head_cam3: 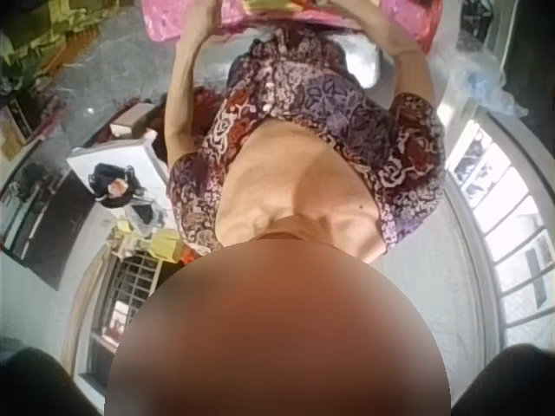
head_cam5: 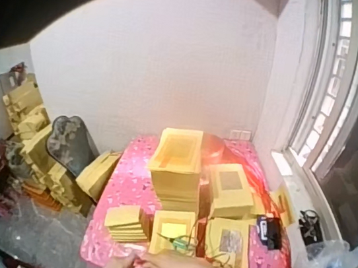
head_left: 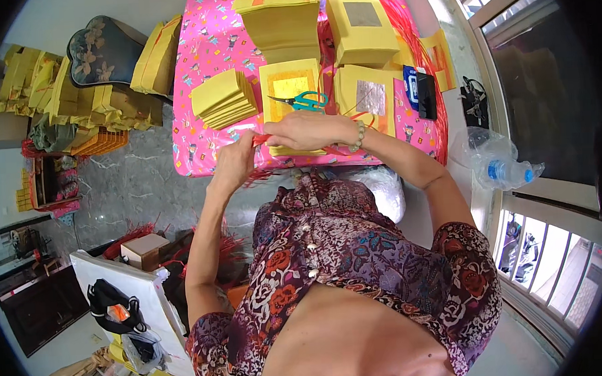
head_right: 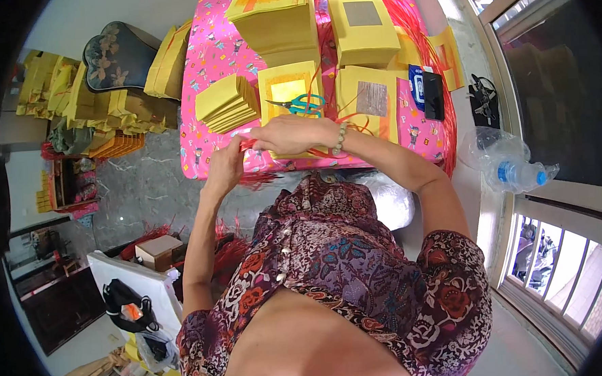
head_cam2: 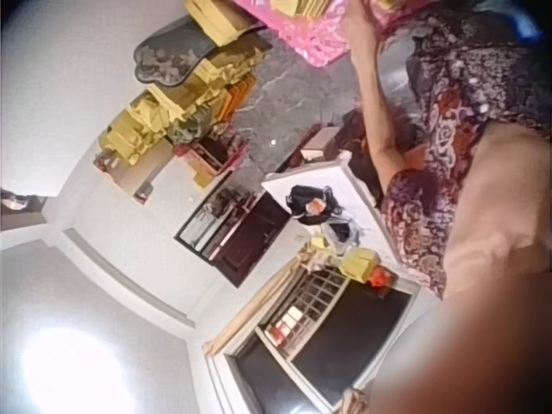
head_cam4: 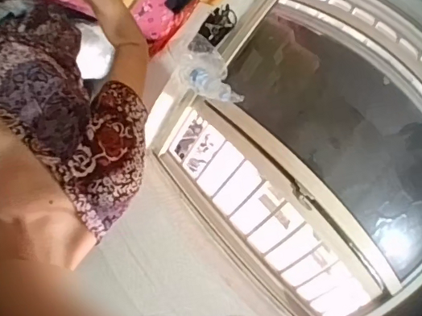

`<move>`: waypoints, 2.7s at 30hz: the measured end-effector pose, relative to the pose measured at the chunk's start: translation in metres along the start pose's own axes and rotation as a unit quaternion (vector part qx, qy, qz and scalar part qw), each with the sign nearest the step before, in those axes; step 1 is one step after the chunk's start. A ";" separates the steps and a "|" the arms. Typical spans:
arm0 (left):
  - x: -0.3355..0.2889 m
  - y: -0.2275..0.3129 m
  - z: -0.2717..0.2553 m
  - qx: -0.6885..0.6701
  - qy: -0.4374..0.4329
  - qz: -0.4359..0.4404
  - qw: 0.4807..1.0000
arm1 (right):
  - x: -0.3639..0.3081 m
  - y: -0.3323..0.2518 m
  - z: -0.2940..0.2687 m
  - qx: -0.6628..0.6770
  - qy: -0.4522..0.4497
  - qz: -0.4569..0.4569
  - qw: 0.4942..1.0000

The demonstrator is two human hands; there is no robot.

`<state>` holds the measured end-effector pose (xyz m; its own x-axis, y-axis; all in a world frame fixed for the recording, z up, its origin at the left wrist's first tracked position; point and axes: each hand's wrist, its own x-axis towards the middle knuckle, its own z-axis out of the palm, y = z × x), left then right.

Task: The recorder is using scissors to cut red paper strips and is arranging them with stacks of yellow Joss paper boxes.

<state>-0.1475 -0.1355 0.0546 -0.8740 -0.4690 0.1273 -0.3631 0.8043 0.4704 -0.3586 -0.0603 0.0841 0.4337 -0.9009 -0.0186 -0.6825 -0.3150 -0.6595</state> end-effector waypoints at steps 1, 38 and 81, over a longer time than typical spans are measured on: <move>-0.006 -0.009 0.001 0.000 0.001 0.000 1.000 | -0.006 -0.003 -0.005 0.005 -0.030 0.036 0.999; 0.027 0.040 -0.006 -0.202 0.145 -0.177 0.952 | -0.023 0.032 -0.047 0.016 0.243 0.042 0.969; -0.123 -0.136 -0.145 -0.834 0.449 0.019 0.321 | -0.092 0.059 -0.063 0.470 -0.215 0.154 0.842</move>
<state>0.0562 -0.2403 0.1013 -0.1510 -0.9885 0.0087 0.9739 -0.1473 0.1724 -0.4757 -0.0152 0.0948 0.6316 -0.6418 -0.4350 -0.1222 0.4717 -0.8733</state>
